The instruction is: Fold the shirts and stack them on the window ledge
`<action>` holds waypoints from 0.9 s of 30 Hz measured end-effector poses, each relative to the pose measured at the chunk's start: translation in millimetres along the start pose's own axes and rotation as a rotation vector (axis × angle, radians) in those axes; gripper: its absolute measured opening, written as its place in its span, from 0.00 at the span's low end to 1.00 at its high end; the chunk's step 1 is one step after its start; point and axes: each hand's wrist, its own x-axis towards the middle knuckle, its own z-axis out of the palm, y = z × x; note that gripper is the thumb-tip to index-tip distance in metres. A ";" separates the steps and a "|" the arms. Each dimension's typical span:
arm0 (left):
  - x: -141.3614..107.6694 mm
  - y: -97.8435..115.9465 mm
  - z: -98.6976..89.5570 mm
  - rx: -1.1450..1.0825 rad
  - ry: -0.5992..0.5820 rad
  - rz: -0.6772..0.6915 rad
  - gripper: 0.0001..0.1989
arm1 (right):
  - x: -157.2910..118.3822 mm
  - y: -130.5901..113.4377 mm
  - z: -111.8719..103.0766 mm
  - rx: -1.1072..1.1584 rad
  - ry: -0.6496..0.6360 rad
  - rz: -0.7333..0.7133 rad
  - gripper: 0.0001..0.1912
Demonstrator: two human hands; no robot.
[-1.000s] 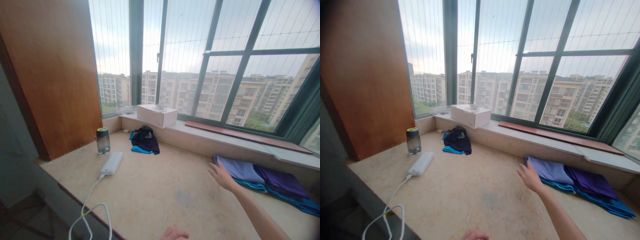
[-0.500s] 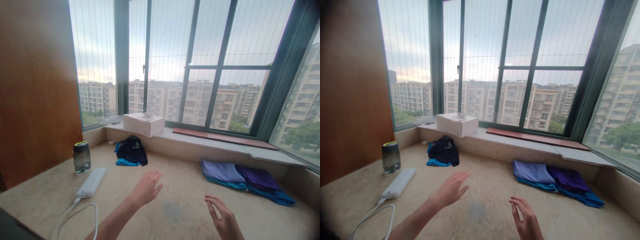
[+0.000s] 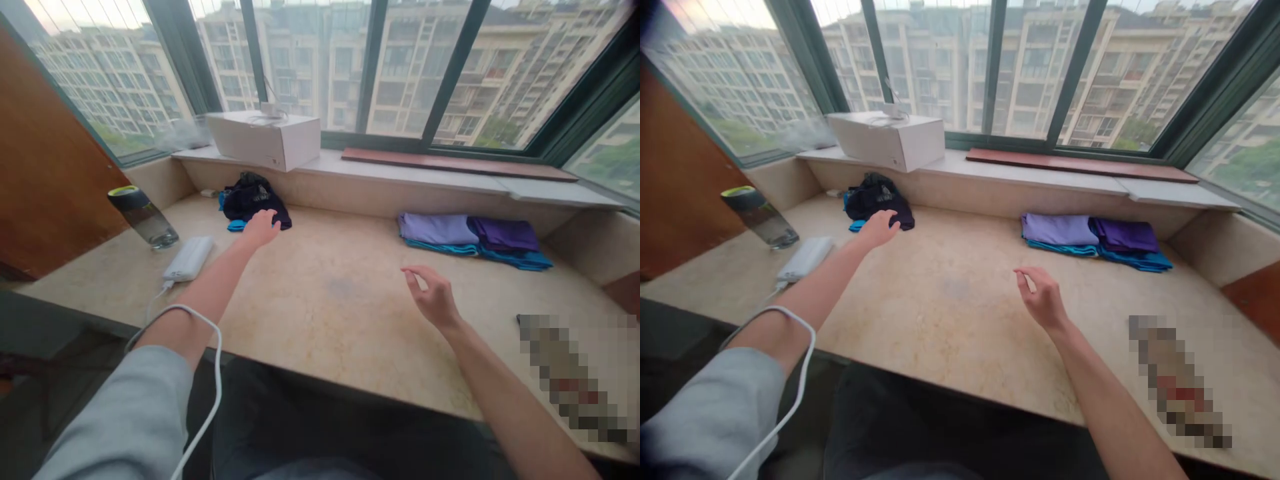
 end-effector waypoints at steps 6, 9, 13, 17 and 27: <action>18.7 -27.4 16.1 0.095 -0.090 -0.042 0.30 | 2.8 -2.0 -6.0 -0.039 0.014 -0.012 0.12; 27.2 -35.9 27.2 0.115 -0.140 -0.056 0.32 | 3.2 -2.6 -6.0 -0.037 -0.002 -0.010 0.12; 35.3 -41.9 36.5 0.123 -0.210 -0.067 0.34 | 2.7 -2.1 -4.9 -0.023 -0.026 -0.003 0.12; 36.4 -44.4 37.0 0.135 -0.206 -0.102 0.33 | 0.1 2.3 -2.3 -0.013 -0.038 -0.024 0.11; 39.9 -34.2 25.5 0.026 -0.006 -0.189 0.13 | -6.4 12.5 5.0 -0.013 -0.083 -0.039 0.12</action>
